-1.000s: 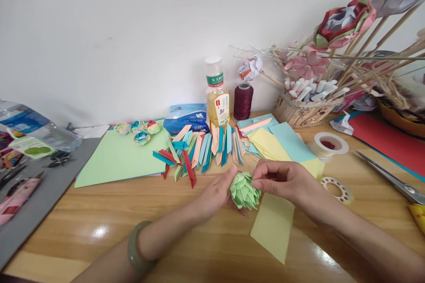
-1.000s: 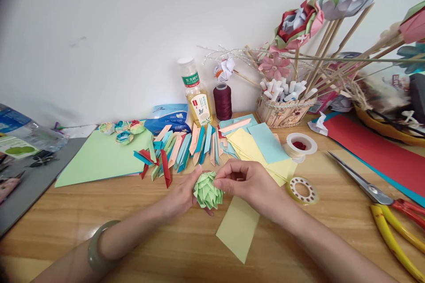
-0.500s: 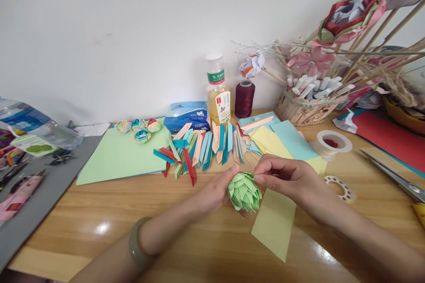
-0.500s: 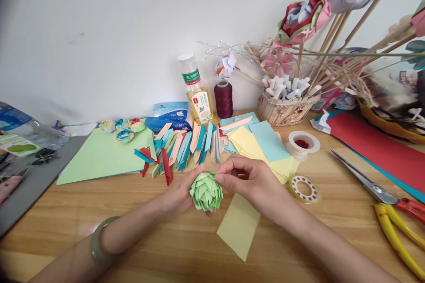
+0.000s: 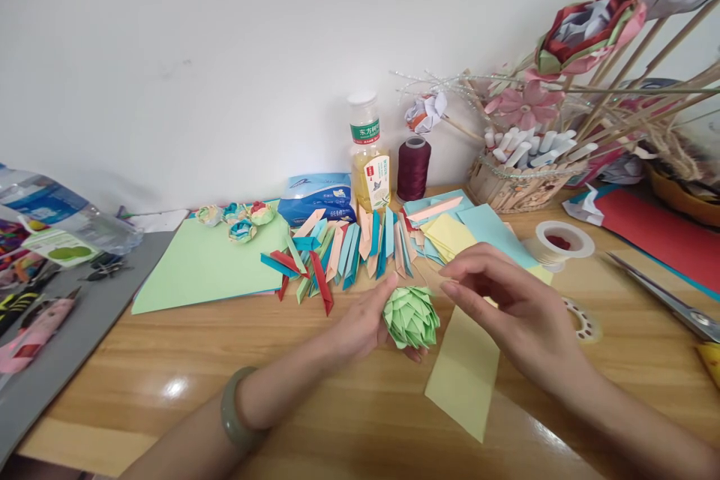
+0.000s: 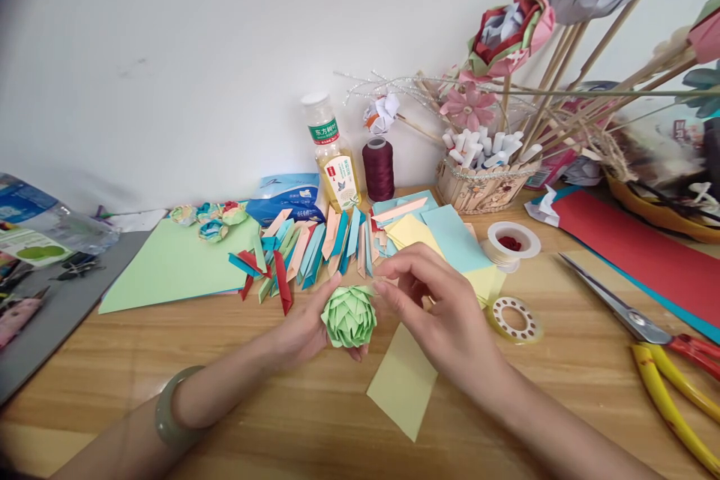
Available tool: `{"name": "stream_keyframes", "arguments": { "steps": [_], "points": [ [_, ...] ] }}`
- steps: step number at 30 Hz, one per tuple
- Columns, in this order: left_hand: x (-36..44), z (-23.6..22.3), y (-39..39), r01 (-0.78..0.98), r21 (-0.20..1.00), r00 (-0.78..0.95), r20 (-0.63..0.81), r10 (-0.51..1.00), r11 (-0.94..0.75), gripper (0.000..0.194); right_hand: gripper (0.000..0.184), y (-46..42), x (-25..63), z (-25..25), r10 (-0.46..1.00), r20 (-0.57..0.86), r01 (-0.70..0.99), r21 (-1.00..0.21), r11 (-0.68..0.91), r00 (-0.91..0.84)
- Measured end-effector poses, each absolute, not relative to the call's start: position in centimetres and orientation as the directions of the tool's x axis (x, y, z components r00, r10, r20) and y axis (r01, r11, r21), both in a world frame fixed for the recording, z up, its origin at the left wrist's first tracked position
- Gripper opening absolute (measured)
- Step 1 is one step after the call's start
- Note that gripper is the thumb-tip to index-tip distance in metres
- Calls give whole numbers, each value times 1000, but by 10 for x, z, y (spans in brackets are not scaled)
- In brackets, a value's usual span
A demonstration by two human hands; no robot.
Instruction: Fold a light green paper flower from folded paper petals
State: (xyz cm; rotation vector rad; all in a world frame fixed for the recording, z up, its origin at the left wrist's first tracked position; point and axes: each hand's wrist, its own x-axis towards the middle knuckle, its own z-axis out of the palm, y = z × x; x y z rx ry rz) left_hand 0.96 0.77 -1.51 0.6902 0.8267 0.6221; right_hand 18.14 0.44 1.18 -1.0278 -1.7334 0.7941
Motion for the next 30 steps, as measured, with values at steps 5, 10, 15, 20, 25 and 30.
{"name": "stream_keyframes", "arguments": {
  "steps": [5,10,15,20,25,30],
  "points": [
    [10,-14,7,-205,752,522,-457,720,626,53,17,-1,186,5,594,719,479,-404,779,-360],
    [9,-14,5,-211,777,540,-414,733,594,48,15,1,185,-4,558,709,554,-279,784,-432],
    [8,-15,5,-183,819,549,-373,748,543,47,14,2,185,-5,578,711,580,-291,761,-401],
    [5,-18,4,-126,848,541,-376,752,515,49,12,1,183,-4,636,680,551,-393,736,-364],
    [6,-19,3,-151,847,455,-398,796,510,43,9,2,178,8,816,502,454,-679,577,-287],
    [11,-15,5,-232,817,421,-404,812,527,39,12,1,181,15,851,491,358,-773,524,-184]
  ]
}}
